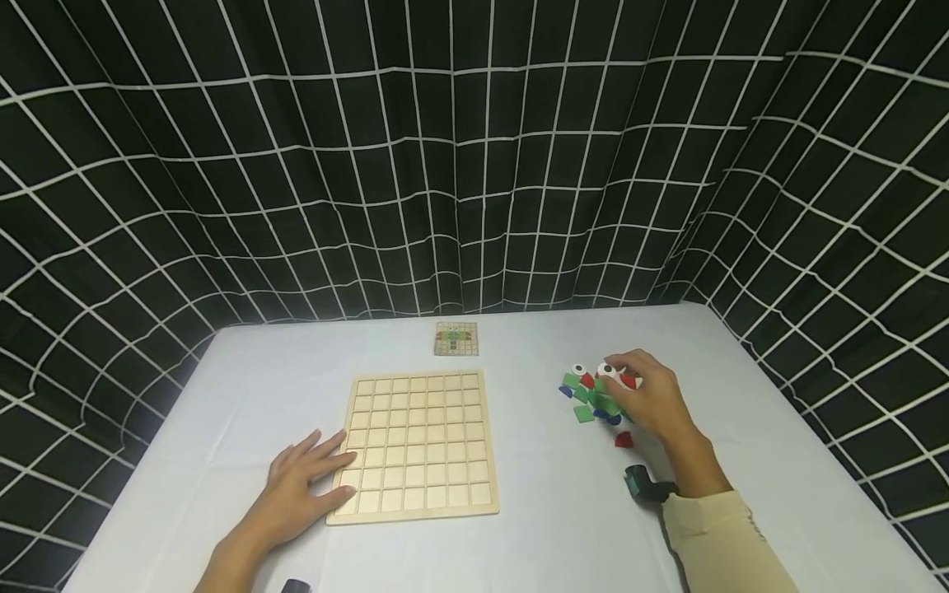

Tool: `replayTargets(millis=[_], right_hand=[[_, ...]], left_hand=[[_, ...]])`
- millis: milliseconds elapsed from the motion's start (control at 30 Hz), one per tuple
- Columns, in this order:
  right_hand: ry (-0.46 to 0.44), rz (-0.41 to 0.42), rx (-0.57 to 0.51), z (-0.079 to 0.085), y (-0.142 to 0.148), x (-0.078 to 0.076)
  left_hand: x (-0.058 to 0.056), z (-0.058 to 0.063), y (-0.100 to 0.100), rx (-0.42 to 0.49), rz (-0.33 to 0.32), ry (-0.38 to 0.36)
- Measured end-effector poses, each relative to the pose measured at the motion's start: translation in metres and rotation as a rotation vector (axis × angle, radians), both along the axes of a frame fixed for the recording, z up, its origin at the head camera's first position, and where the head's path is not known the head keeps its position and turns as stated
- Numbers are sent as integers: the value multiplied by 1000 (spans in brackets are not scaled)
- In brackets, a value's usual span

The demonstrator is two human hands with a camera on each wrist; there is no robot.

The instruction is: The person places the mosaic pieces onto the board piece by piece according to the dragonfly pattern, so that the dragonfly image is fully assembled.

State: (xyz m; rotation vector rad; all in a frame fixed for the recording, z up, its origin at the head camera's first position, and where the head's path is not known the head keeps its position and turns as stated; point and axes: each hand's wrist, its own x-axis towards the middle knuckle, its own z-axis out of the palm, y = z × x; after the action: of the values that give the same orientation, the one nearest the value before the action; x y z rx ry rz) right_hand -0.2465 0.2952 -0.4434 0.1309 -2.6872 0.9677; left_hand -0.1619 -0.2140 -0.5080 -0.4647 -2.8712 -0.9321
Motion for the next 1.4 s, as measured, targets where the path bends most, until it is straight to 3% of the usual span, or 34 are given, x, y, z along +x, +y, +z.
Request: replayTargets(millis=[433, 667, 1167, 1400], right_hand=[[243, 129, -86, 33, -51, 14], [330, 259, -153, 40, -90, 11], [356, 418, -265, 39, -165, 1], [323, 424, -330, 34, -193, -5]], left_hand=[[0, 3, 1, -11, 7, -20], [0, 3, -1, -2, 7, -21], [-2, 5, 1, -15, 10, -36], [-2, 7, 2, -7, 9, -31]])
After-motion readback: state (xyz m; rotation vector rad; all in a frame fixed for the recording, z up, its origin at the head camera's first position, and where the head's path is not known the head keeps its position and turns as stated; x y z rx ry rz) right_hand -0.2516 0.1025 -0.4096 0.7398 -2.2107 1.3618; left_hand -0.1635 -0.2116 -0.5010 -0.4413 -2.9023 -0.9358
